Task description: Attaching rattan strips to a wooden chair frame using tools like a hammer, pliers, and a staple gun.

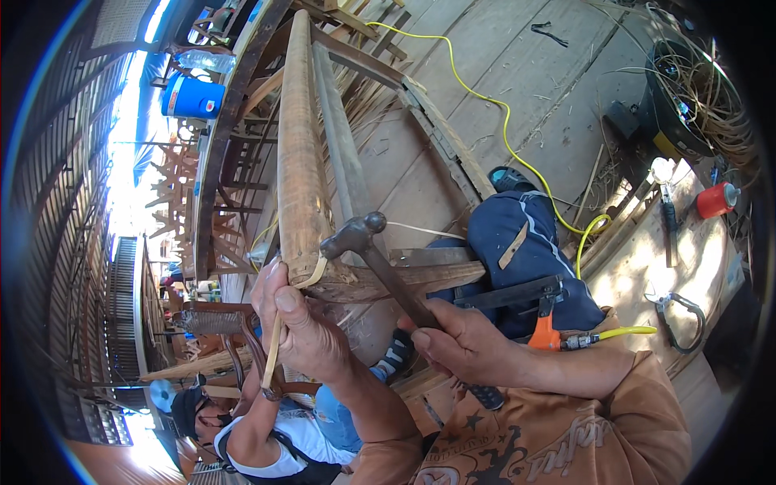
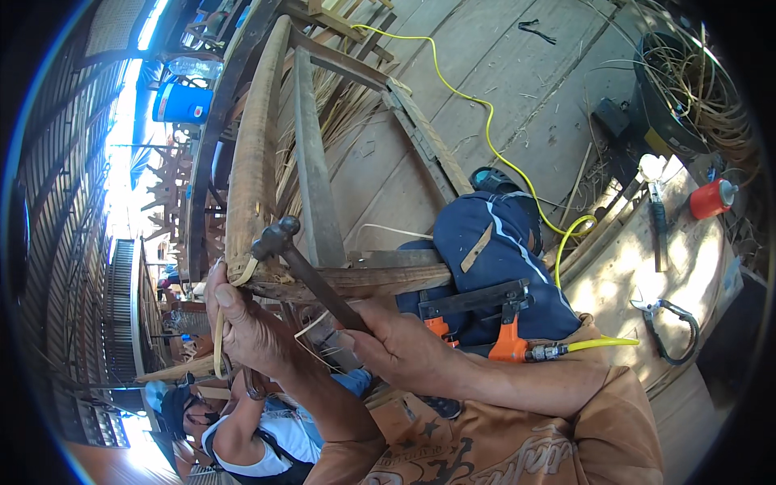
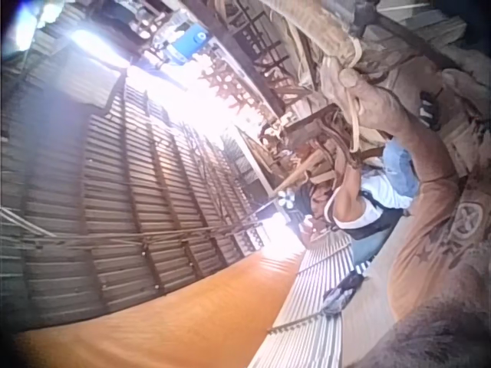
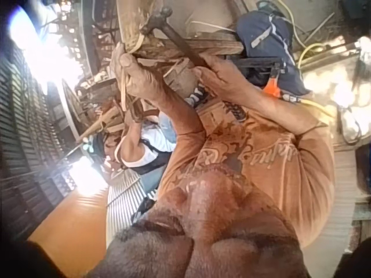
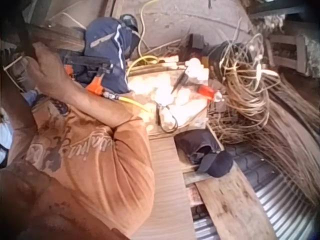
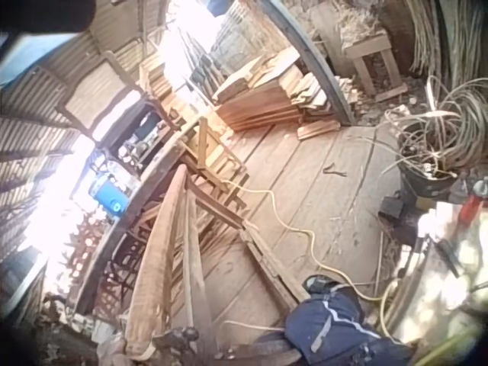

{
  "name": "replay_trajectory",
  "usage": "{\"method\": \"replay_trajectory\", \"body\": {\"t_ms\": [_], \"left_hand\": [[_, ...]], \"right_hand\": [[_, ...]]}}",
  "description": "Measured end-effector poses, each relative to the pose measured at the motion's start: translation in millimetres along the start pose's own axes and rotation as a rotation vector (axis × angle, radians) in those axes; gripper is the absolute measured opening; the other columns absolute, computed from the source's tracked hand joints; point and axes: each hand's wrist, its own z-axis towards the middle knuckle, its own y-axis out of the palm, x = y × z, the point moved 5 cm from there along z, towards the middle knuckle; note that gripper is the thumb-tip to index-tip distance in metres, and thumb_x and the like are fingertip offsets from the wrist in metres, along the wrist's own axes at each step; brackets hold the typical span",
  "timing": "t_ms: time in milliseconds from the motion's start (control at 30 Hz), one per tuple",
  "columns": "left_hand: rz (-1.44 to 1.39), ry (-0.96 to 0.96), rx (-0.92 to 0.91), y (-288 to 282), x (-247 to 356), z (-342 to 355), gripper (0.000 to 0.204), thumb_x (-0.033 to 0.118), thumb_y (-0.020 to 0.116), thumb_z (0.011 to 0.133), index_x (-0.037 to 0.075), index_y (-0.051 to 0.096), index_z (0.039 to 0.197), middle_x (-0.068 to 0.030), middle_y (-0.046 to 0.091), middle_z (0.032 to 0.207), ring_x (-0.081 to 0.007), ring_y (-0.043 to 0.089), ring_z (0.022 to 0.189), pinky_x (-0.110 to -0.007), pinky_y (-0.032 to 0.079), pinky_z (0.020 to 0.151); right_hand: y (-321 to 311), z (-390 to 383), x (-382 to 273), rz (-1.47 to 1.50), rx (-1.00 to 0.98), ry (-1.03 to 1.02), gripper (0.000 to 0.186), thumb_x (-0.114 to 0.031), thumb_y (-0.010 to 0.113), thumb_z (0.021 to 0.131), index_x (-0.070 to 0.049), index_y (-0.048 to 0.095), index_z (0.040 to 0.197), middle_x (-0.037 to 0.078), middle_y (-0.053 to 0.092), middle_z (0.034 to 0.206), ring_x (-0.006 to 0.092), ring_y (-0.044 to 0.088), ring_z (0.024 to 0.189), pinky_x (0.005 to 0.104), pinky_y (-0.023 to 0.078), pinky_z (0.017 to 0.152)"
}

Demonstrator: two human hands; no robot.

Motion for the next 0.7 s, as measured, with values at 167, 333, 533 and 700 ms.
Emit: {"method": "replay_trajectory", "body": {"t_ms": [167,333,533,700], "left_hand": [[-0.048,-0.006,0.016,0,-2,2,0.030,0.021,0.060,0.087,-0.007,0.062,0.098,-0.0161,0.057,0.103,-0.0235,0.054,0.094,-0.034,0.042,0.086],[-0.055,-0.008,-0.021,0,-1,7,0.028,0.021,0.062,0.085,-0.005,0.064,0.096,-0.0149,0.058,0.101,-0.0229,0.054,0.094,-0.034,0.041,0.087],[-0.166,-0.053,-0.013,-3,-4,6,0.022,0.017,0.061,0.085,-0.001,0.064,0.097,-0.0142,0.058,0.101,-0.0200,0.055,0.093,-0.031,0.044,0.083],[-0.174,-0.030,-0.071,-1,-1,9,0.021,0.012,0.063,0.084,-0.001,0.063,0.100,-0.0139,0.058,0.100,-0.0196,0.057,0.091,-0.029,0.045,0.081]], "right_hand": [[-65,-24,-28,-0.102,0.368,0.132,0.035,-0.032,0.047,0.090,-0.003,0.050,0.110,-0.002,0.049,0.060,0.0045,0.047,0.047,0.0198,0.038,0.042],[-185,-128,-67,-0.784,0.877,0.135,0.027,-0.024,0.048,0.090,-0.002,0.055,0.103,-0.003,0.040,0.060,0.0060,0.038,0.052,0.0246,0.032,0.046],[-268,-307,10,-1.256,1.172,0.661,0.021,-0.021,0.051,0.089,0.000,0.054,0.093,0.022,0.057,0.071,0.0385,0.057,0.066,0.0475,0.042,0.062],[-243,-345,25,-1.649,1.099,0.785,0.038,-0.024,0.058,0.085,0.002,0.053,0.112,0.023,0.058,0.106,0.0368,0.056,0.099,0.0412,0.043,0.086]]}}
